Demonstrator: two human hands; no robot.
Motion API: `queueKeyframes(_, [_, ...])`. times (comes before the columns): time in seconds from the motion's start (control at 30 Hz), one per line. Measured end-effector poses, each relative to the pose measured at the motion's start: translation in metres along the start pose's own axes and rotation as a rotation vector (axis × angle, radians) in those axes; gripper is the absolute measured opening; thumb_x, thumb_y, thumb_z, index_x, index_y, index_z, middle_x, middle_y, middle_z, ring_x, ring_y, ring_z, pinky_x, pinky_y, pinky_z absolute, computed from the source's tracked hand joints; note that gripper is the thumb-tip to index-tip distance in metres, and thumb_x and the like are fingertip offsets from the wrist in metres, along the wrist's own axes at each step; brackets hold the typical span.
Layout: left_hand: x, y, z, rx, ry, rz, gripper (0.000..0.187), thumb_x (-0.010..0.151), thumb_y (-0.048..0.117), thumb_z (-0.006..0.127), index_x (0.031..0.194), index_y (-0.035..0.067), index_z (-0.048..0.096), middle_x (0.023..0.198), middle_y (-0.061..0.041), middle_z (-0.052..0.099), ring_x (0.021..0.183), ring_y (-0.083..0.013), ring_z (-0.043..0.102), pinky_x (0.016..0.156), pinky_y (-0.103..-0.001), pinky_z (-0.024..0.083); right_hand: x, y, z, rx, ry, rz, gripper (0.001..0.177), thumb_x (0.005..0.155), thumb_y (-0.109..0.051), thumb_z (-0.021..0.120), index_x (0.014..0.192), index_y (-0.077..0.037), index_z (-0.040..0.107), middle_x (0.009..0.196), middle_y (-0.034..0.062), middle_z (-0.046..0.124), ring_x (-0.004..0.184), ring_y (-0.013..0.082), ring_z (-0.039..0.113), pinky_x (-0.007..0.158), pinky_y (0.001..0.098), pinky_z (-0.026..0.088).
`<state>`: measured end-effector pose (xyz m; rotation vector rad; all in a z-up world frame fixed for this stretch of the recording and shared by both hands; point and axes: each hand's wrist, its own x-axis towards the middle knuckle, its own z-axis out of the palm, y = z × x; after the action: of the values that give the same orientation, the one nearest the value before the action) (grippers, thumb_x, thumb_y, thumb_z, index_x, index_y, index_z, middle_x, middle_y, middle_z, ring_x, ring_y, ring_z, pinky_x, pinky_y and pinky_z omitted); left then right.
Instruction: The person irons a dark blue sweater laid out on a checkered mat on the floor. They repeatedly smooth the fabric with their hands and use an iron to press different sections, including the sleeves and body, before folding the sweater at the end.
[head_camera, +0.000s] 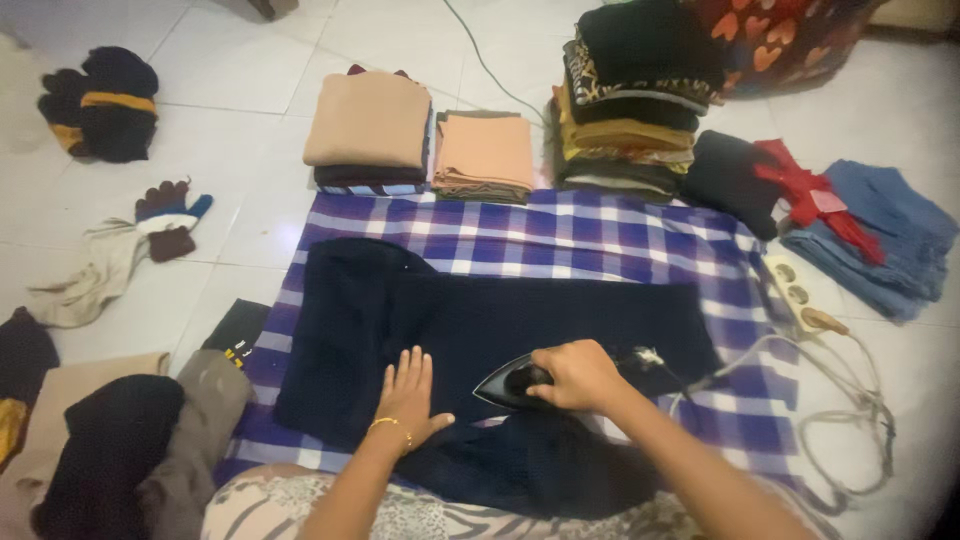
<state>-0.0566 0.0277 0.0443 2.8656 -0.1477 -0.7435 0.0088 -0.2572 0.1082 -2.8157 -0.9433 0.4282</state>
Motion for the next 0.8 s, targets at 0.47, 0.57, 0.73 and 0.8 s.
queueKeyframes(0.47, [0.008, 0.005, -0.004, -0.025, -0.092, -0.062, 0.121, 0.086, 0.054, 0.077, 0.162, 0.003, -0.002, 0.171, -0.02, -0.01, 0.159, -0.0338, -0.011, 0.128, -0.05, 0.001, 0.086, 0.007, 0.008, -0.148, 0.306, -0.019, 0.048, 0.08, -0.054, 0.077, 0.086, -0.01, 0.063, 0.075, 0.0111, 0.071, 0.069, 0.0319, 0.071, 0.06, 0.044, 0.056])
queueKeyframes(0.57, [0.011, 0.005, -0.007, -0.048, -0.138, -0.072, 0.122, 0.087, 0.053, 0.078, 0.162, 0.004, -0.005, 0.171, -0.02, -0.014, 0.158, -0.0334, -0.014, 0.128, -0.051, 0.0, 0.108, 0.014, 0.006, -0.141, 0.385, 0.012, 0.048, 0.078, -0.054, 0.078, 0.086, -0.009, 0.063, 0.073, 0.0109, 0.071, 0.07, 0.033, 0.071, 0.06, 0.0452, 0.055])
queueKeyframes(0.73, [0.012, 0.004, -0.004, -0.063, -0.123, -0.067, 0.121, 0.086, 0.052, 0.078, 0.162, 0.005, -0.004, 0.171, -0.019, -0.013, 0.158, -0.0327, -0.014, 0.128, -0.051, -0.001, 0.134, 0.019, 0.001, -0.052, 0.411, 0.222, 0.048, 0.076, -0.056, 0.078, 0.088, -0.01, 0.068, 0.076, 0.0128, 0.072, 0.074, 0.0345, 0.072, 0.064, 0.0467, 0.055])
queueKeyframes(0.8, [0.013, 0.004, -0.002, -0.061, -0.117, -0.064, 0.122, 0.086, 0.052, 0.079, 0.162, 0.004, -0.003, 0.171, -0.019, -0.012, 0.158, -0.0327, -0.014, 0.128, -0.051, -0.001, 0.144, 0.016, -0.001, -0.039, 0.37, 0.409, 0.052, 0.078, -0.058, 0.078, 0.091, -0.009, 0.069, 0.08, 0.0146, 0.074, 0.077, 0.0354, 0.072, 0.068, 0.0475, 0.055])
